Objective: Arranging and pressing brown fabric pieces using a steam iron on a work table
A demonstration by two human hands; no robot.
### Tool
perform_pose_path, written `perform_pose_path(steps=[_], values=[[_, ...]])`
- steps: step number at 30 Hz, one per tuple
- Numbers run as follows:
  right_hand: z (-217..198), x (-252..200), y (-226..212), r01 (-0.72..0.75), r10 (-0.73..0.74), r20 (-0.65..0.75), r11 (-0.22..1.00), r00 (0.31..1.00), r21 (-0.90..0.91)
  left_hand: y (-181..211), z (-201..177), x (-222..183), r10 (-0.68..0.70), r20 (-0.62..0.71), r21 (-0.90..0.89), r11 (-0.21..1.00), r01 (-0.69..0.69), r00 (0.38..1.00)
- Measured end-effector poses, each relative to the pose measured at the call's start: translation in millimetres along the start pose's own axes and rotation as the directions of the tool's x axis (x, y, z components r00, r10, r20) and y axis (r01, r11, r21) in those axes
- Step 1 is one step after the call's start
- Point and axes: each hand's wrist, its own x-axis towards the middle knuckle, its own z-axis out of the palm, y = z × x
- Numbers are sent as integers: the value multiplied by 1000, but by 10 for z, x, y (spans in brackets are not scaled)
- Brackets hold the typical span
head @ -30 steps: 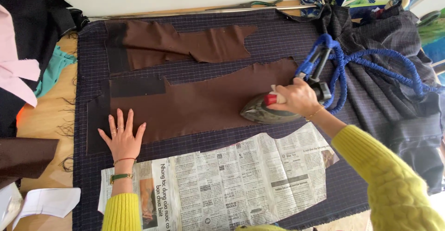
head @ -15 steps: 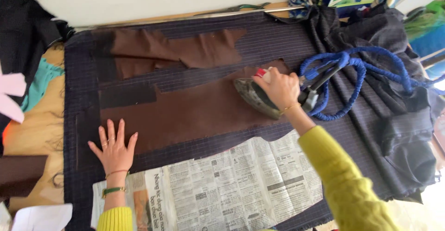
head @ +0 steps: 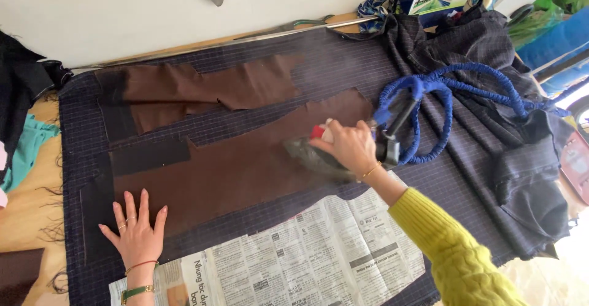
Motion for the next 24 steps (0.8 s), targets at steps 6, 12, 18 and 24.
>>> perform_pose_path(steps=[6,12,18,24], values=[[194,339,516,-160,181,144,976,973,-145,7,-9,-4,13,-12,8,1000,-13,1000],[575,576,863,-229,231,-7,962,973,-148,-10,25,-30,72,-94,49,996,-68,993],[631,691,1046,-302,306,63,951,950,-62,1,1,-26,65,-86,26,998,-63,994],[899,581,1483,-153,142,-76,974,987,-164,27,-33,-14,-22,31,1,1000,22,999]])
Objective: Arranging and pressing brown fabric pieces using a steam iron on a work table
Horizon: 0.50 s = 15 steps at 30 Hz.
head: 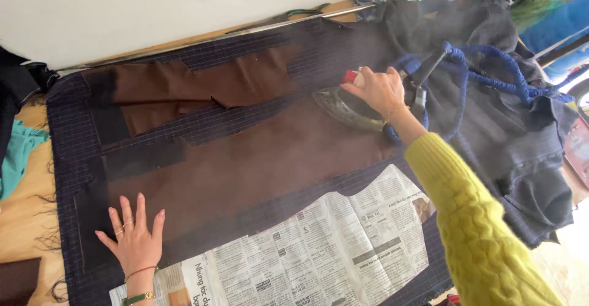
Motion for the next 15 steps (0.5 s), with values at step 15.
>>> perform_pose_path(steps=[15], values=[[-415,-513,1509,-107,120,53,972,991,-207,-28,24,21,36,-40,47,998,-34,999]])
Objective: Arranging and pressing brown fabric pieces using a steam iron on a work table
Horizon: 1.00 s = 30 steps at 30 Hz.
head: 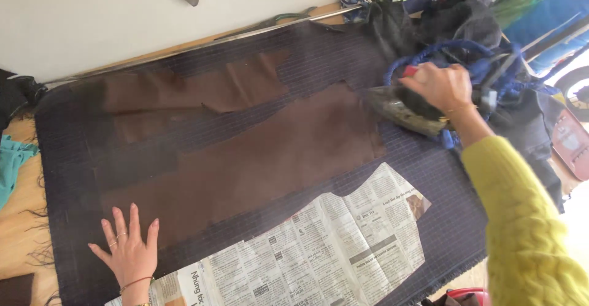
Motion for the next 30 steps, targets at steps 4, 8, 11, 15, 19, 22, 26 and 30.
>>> perform_pose_path(steps=[4,8,11,15,19,22,26,30], values=[[-164,-83,458,-80,101,174,989,980,-122,14,-24,-10,-24,22,-1,1000,24,999],[-307,-209,568,-133,145,237,989,961,-65,22,-13,-3,-34,32,-30,999,35,999],[-86,-320,471,-103,120,134,986,984,-128,28,-7,7,-50,36,-25,998,51,998],[-295,-256,-105,-133,146,289,989,946,-64,14,16,0,-33,12,-37,999,33,999],[-213,-240,-678,-16,10,178,999,984,32,17,9,11,-65,54,-12,998,66,996],[-199,-186,-1076,63,-70,125,996,990,66,-37,97,-24,0,-56,-3,1000,0,998],[-180,-89,-1482,-113,52,239,962,970,249,8,8,6,-54,42,-17,998,55,998],[-52,-38,-1560,-81,66,91,982,994,169,18,3,6,-57,24,-30,998,58,998]])
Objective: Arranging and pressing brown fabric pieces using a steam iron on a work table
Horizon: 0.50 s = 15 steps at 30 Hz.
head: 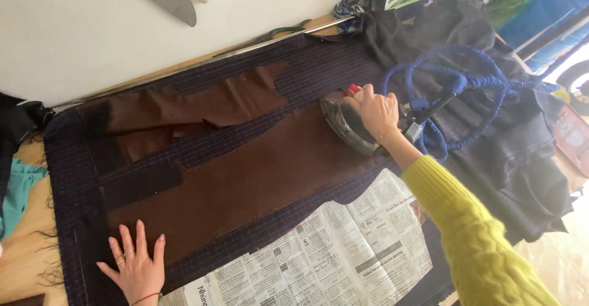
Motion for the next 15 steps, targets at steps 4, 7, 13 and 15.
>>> perform_pose_path(steps=[4,7,13,15], values=[[93,231,57,-58,57,-56,998,997,-18,-32,88,-5,52,-86,9,999,-52,995],[123,469,87,-119,119,-33,993,992,-13,-40,88,14,31,-68,34,999,-29,997],[61,668,201,-126,113,101,983,988,134,-38,78,15,2,-12,61,998,-2,1000],[-59,607,206,-114,96,108,979,989,171,-53,100,1,0,-6,65,998,1,1000]])
